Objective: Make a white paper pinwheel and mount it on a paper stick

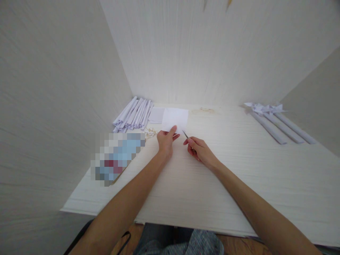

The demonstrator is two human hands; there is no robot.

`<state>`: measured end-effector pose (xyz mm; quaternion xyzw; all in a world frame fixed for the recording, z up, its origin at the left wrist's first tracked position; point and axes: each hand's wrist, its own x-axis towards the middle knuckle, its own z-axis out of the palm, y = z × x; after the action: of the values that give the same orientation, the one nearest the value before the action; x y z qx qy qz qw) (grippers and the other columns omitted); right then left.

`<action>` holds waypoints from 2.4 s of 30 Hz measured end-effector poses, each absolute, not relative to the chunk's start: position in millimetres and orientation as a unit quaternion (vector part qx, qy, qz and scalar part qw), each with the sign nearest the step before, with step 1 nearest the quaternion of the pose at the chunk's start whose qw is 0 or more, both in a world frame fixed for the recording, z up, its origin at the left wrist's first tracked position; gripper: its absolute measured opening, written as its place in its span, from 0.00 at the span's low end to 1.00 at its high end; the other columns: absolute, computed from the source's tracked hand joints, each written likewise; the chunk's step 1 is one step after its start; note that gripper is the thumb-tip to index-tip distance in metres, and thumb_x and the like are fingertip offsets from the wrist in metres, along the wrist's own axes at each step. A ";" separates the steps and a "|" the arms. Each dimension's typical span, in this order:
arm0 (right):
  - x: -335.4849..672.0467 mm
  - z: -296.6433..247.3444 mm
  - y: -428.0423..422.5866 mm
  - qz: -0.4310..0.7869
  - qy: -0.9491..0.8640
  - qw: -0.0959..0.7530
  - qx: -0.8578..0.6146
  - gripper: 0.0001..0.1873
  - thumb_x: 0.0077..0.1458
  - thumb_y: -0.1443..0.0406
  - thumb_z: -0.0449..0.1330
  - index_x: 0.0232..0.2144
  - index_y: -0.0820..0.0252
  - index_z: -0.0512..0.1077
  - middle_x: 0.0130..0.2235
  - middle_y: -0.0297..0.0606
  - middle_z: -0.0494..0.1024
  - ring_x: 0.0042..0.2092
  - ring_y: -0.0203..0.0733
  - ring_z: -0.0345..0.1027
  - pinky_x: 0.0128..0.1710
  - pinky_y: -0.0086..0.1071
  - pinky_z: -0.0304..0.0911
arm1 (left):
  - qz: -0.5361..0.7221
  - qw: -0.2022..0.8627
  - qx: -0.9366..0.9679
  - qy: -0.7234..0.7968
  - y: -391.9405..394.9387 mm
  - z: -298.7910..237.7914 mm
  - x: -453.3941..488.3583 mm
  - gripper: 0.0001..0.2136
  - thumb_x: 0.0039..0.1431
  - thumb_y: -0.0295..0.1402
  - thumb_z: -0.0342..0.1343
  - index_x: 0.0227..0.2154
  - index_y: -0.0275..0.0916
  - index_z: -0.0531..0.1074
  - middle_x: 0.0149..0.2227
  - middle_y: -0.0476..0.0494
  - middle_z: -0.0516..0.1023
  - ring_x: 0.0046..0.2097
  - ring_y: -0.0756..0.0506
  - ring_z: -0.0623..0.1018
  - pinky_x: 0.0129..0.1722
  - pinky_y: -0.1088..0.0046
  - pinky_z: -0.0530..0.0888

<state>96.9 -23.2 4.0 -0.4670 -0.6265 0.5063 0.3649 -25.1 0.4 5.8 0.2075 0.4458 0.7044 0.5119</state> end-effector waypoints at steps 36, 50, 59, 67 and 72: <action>92.6 6.8 -24.3 0.504 -0.628 0.344 -0.483 0.12 0.52 0.59 0.46 0.24 0.59 0.62 0.13 0.22 0.53 0.13 0.27 0.42 0.15 0.25 0.40 | 0.713 0.515 0.157 0.449 -1.7 11.0 -21.7 0.08 0.43 0.25 0.59 0.18 0.33 0.64 0.18 0.52 0.69 0.19 0.55 0.69 0.23 0.77 0.71; 92.9 6.1 -23.9 0.502 -0.628 0.350 -0.481 0.12 0.53 0.59 0.46 0.25 0.60 0.63 0.13 0.22 0.53 0.14 0.27 0.43 0.15 0.25 0.41 | 0.718 0.525 0.133 0.437 -3.6 13.4 -20.4 0.10 0.43 0.24 0.58 0.16 0.34 0.61 0.18 0.52 0.69 0.21 0.55 0.70 0.23 0.78 0.70; 92.8 6.6 -23.7 0.503 -0.624 0.353 -0.482 0.12 0.52 0.59 0.46 0.24 0.60 0.62 0.13 0.22 0.53 0.13 0.27 0.42 0.15 0.25 0.40 | 0.716 0.527 0.135 0.438 -2.5 11.3 -19.7 0.10 0.42 0.24 0.59 0.17 0.34 0.62 0.18 0.52 0.68 0.21 0.55 0.69 0.24 0.78 0.70; 92.2 7.2 -23.4 0.508 -0.619 0.349 -0.486 0.11 0.53 0.60 0.46 0.24 0.60 0.62 0.13 0.22 0.53 0.14 0.27 0.43 0.15 0.25 0.41 | 0.720 0.529 0.139 0.428 -2.6 10.7 -20.6 0.10 0.42 0.24 0.60 0.17 0.34 0.62 0.19 0.52 0.69 0.22 0.55 0.70 0.24 0.78 0.70; 92.1 7.0 -23.4 0.503 -0.623 0.354 -0.484 0.12 0.53 0.60 0.46 0.24 0.60 0.62 0.13 0.22 0.53 0.14 0.27 0.43 0.15 0.25 0.41 | 0.718 0.529 0.144 0.428 -2.8 10.1 -20.1 0.10 0.41 0.25 0.60 0.17 0.34 0.62 0.18 0.53 0.68 0.21 0.55 0.69 0.24 0.78 0.70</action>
<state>92.1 -23.4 7.0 -0.4841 -0.6229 0.5026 0.3537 -20.1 -2.8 10.1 0.1444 0.4280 0.7183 0.5291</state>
